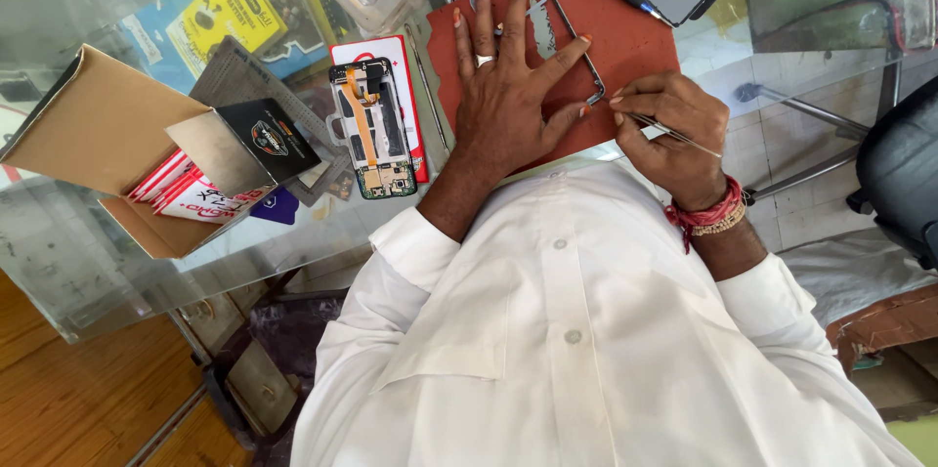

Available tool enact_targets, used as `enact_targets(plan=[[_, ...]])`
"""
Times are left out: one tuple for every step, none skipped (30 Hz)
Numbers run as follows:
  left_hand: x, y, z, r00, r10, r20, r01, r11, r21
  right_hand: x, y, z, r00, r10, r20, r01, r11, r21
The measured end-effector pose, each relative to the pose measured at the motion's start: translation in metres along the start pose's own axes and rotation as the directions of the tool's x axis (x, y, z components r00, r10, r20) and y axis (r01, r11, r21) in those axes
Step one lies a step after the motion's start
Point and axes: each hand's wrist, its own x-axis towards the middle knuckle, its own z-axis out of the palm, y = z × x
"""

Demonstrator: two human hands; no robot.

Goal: The person uses tweezers to carefully remove small components from a disassembled smartphone frame on a red mat. The person repeatedly picks and places tiny parts while holding the frame steady with the other hand.

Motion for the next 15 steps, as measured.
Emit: enact_targets(plan=[[0.0011, 0.0001, 0.0003, 1.000, 0.002, -0.006, -0.002, 1.000, -0.008, 0.0010, 0.0000, 0.0004, 1.000, -0.003, -0.003, 0.003, 1.000, -0.009], [0.0021, 0.0000, 0.0007, 1.000, 0.004, -0.013, -0.004, 1.000, -0.015, 0.0020, 0.0004, 0.0010, 1.000, -0.007, -0.007, 0.006, 1.000, -0.018], [0.0014, 0.0003, 0.0013, 1.000, 0.002, -0.017, -0.002, 1.000, -0.024, 0.0019, 0.0005, 0.0016, 1.000, -0.007, -0.007, 0.007, 1.000, -0.026], [0.0013, 0.0001, 0.0019, 1.000, 0.001, -0.017, -0.002, 1.000, -0.025, 0.0020, 0.0011, 0.0021, 1.000, -0.016, -0.008, 0.015, 0.999, -0.035], [0.0019, -0.0006, 0.0024, 1.000, 0.001, -0.018, -0.001, 1.000, -0.026, 0.0026, 0.0023, 0.0024, 1.000, -0.026, -0.009, 0.025, 0.999, -0.045], [0.0022, -0.0014, 0.0024, 1.000, 0.000, -0.020, -0.001, 1.000, -0.026, 0.0026, 0.0028, 0.0033, 0.999, -0.036, -0.010, 0.035, 0.998, -0.055], [0.0024, -0.0016, 0.0024, 1.000, -0.001, -0.020, 0.000, 1.000, -0.025, 0.0027, 0.0031, 0.0039, 0.999, -0.036, -0.012, 0.035, 0.998, -0.061], [0.0027, -0.0016, 0.0023, 1.000, -0.002, -0.020, 0.002, 1.000, -0.023, 0.0029, 0.0035, 0.0043, 0.999, -0.035, -0.013, 0.034, 0.997, -0.066], [0.0025, -0.0016, 0.0023, 1.000, -0.005, -0.021, 0.004, 1.000, -0.021, 0.0028, 0.0039, 0.0049, 0.999, -0.035, -0.014, 0.034, 0.997, -0.071], [0.0024, -0.0017, 0.0022, 1.000, -0.013, -0.024, 0.012, 1.000, -0.021, 0.0024, 0.0042, 0.0052, 0.999, -0.041, -0.015, 0.040, 0.996, -0.084], [0.0022, -0.0017, 0.0022, 0.999, -0.020, -0.026, 0.020, 1.000, -0.021, 0.0017, 0.0043, 0.0049, 0.999, -0.045, -0.016, 0.044, 0.994, -0.097], [0.0020, -0.0014, 0.0022, 0.999, -0.027, -0.028, 0.027, 0.999, -0.022, 0.0008, 0.0042, 0.0048, 0.999, -0.050, -0.018, 0.048, 0.993, -0.111], [0.0026, -0.0013, 0.0019, 0.999, -0.025, -0.031, 0.025, 0.999, -0.021, 0.0008, 0.0044, 0.0051, 0.999, -0.043, -0.021, 0.041, 0.994, -0.101], [0.0033, -0.0011, 0.0017, 0.999, -0.023, -0.034, 0.022, 1.000, -0.020, 0.0009, 0.0045, 0.0055, 0.999, -0.036, -0.024, 0.033, 0.995, -0.091], [0.0035, -0.0011, 0.0013, 0.999, -0.020, -0.034, 0.019, 1.000, -0.019, 0.0005, 0.0045, 0.0061, 0.999, -0.026, -0.029, 0.024, 0.996, -0.082]])
